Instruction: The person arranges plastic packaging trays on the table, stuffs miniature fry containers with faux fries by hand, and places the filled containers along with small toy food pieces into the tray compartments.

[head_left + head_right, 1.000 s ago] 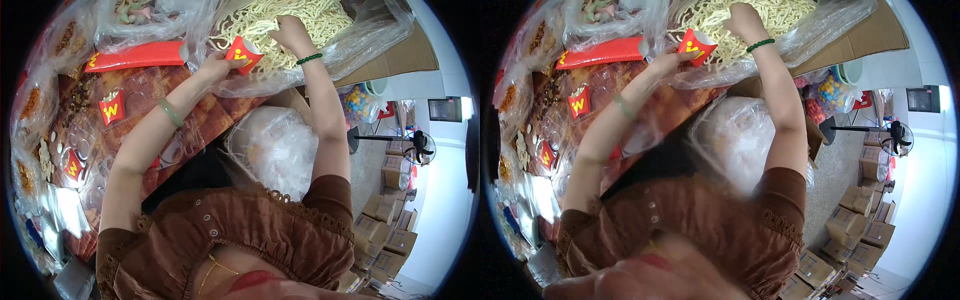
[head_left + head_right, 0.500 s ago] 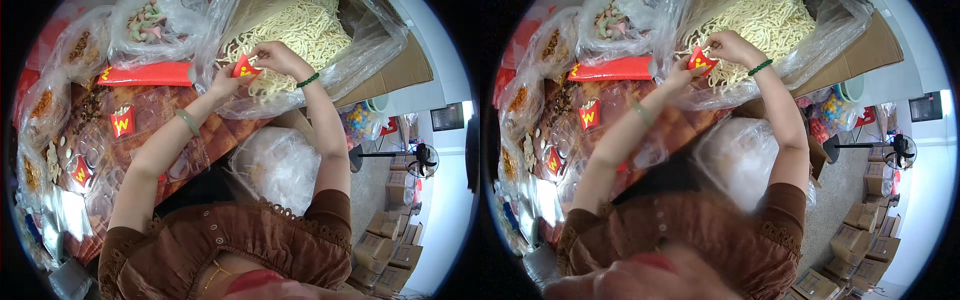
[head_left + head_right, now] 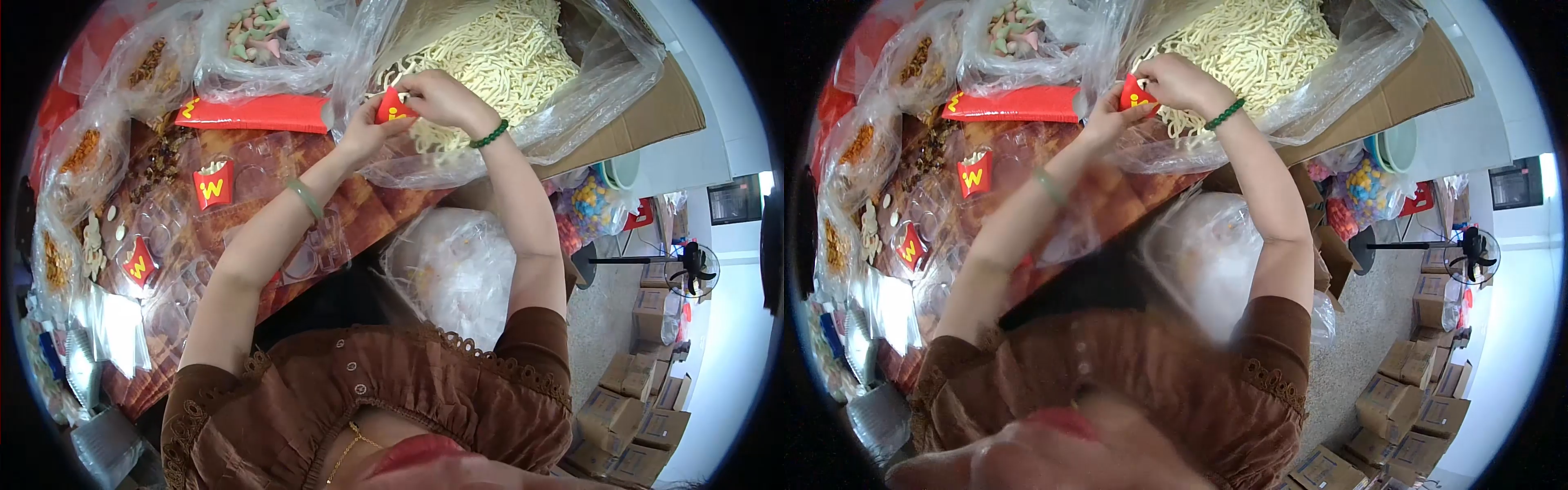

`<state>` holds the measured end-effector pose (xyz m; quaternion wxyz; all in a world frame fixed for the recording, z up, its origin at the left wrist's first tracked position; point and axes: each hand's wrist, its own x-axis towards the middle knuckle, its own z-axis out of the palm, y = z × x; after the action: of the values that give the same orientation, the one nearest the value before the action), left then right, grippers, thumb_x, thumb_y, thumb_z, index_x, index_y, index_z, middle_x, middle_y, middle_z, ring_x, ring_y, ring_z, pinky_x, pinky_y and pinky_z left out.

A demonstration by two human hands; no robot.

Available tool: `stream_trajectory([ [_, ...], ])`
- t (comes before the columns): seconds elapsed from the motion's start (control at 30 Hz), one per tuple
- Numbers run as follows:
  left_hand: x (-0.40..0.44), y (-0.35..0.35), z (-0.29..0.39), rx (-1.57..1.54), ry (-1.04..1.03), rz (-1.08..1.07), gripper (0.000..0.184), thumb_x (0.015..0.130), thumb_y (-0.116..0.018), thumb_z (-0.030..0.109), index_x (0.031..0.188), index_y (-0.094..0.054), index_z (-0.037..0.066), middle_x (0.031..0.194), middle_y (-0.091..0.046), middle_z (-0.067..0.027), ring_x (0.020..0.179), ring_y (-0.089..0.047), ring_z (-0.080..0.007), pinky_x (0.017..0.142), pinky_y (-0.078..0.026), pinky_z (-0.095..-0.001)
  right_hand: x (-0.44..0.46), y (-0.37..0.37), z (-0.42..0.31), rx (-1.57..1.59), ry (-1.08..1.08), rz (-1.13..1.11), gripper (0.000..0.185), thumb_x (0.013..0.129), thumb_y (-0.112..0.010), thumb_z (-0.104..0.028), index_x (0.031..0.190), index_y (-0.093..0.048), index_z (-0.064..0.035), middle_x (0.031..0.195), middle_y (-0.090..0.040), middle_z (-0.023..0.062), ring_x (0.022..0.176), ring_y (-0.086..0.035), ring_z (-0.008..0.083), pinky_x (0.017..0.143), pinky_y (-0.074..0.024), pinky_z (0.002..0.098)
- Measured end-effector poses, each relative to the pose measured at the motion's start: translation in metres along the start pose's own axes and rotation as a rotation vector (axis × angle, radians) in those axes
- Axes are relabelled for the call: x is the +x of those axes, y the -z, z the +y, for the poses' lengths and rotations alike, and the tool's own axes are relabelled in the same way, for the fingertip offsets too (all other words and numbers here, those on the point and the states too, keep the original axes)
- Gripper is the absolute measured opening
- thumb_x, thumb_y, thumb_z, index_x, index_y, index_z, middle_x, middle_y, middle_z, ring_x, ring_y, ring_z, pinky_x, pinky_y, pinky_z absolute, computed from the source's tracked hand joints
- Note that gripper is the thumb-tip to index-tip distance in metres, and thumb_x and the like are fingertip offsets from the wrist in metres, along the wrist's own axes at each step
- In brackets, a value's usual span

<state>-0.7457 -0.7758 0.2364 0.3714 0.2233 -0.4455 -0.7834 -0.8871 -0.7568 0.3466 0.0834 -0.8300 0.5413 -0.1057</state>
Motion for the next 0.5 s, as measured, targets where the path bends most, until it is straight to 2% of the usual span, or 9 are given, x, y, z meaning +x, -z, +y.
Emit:
stream_trajectory([
  [0.13,-0.010,0.013,0.005,-0.094,0.034,-0.050,0.039,0.084,-0.062,0.002,0.121,-0.048,0.002,0.109,-0.060,-0.0094,0.094,-0.062,-0.0191,0.080,-0.054,-0.0304,-0.008,0.017,0.002,0.177,-0.165,0.246,0.019,0.084,-0.059,-0.013,0.100,-0.064,-0.0024,0.083,-0.068,0.0122,0.076,-0.066,0.0191,0.068,-0.0505,0.0291],
  [0.2,-0.015,0.018,0.005,-0.169,0.041,-0.042,0.039,0.084,-0.062,0.002,0.121,-0.049,0.003,0.110,-0.060,-0.0098,0.095,-0.062,-0.0200,0.081,-0.054,-0.0314,-0.016,0.031,0.017,-0.020,-0.267,0.377,0.027,0.083,-0.062,-0.015,0.107,-0.061,-0.0020,0.090,-0.067,0.0146,0.079,-0.066,0.0197,0.070,-0.0511,0.0286],
  [0.23,-0.018,0.020,0.006,-0.242,0.053,-0.034,0.039,0.084,-0.062,0.002,0.121,-0.049,0.003,0.111,-0.060,-0.0102,0.096,-0.062,-0.0209,0.082,-0.054,-0.0324,-0.023,0.032,0.021,-0.489,-0.308,0.407,0.039,0.082,-0.066,-0.020,0.115,-0.057,-0.0024,0.104,-0.064,0.0152,0.083,-0.066,0.0207,0.072,-0.0513,0.0287],
  [0.27,-0.022,0.021,0.007,-0.242,0.051,-0.036,0.039,0.084,-0.062,0.002,0.121,-0.049,0.003,0.111,-0.060,-0.0102,0.096,-0.062,-0.0209,0.082,-0.054,-0.0324,-0.028,0.027,0.023,-0.492,-0.308,0.409,0.039,0.082,-0.066,-0.020,0.115,-0.057,-0.0024,0.104,-0.064,0.0152,0.083,-0.066,0.0207,0.072,-0.0513,0.0287],
  [0.33,-0.029,0.022,0.012,-0.325,0.054,-0.051,0.039,0.083,-0.063,0.002,0.120,-0.049,0.004,0.112,-0.059,-0.0102,0.098,-0.061,-0.0214,0.083,-0.054,-0.0331,-0.035,0.024,0.010,0.029,-0.376,0.265,0.050,0.079,-0.071,-0.027,0.120,-0.054,-0.0027,0.113,-0.060,0.0160,0.084,-0.064,0.0189,0.072,-0.0515,0.0285],
  [0.37,-0.031,0.024,0.012,-0.328,0.052,-0.050,0.039,0.083,-0.063,0.002,0.120,-0.049,0.004,0.112,-0.059,-0.0102,0.098,-0.061,-0.0214,0.083,-0.054,-0.0331,-0.039,0.018,-0.005,0.234,-0.442,0.156,0.053,0.077,-0.074,-0.029,0.118,-0.054,-0.0027,0.111,-0.060,0.0163,0.081,-0.063,0.0155,0.071,-0.0514,0.0271],
  [0.43,-0.034,0.027,0.012,-0.300,0.006,-0.068,0.041,0.083,-0.064,0.001,0.121,-0.050,0.004,0.112,-0.060,-0.0092,0.099,-0.061,-0.0207,0.082,-0.054,-0.0328,-0.043,-0.006,-0.013,0.442,-0.272,0.215,0.049,0.078,-0.073,-0.025,0.117,-0.054,-0.0021,0.103,-0.062,0.0150,0.079,-0.061,0.0127,0.069,-0.0512,0.0257],
  [0.47,-0.037,0.029,0.012,-0.301,0.004,-0.064,0.041,0.083,-0.064,0.001,0.121,-0.050,0.004,0.112,-0.060,-0.0092,0.099,-0.061,-0.0207,0.082,-0.054,-0.0328,-0.041,-0.014,-0.017,0.408,-0.256,0.278,0.033,0.080,-0.071,-0.019,0.106,-0.059,-0.0017,0.090,-0.064,0.0089,0.076,-0.061,0.0106,0.065,-0.0499,0.0246],
  [0.5,-0.041,0.028,0.014,-0.200,0.006,-0.050,0.042,0.082,-0.064,0.002,0.121,-0.049,0.003,0.111,-0.060,-0.0086,0.099,-0.060,-0.0190,0.082,-0.053,-0.0313,-0.039,-0.015,-0.027,0.412,-0.255,0.276,0.033,0.080,-0.071,-0.019,0.106,-0.059,-0.0017,0.090,-0.064,0.0089,0.076,-0.061,0.0106,0.065,-0.0499,0.0246],
])
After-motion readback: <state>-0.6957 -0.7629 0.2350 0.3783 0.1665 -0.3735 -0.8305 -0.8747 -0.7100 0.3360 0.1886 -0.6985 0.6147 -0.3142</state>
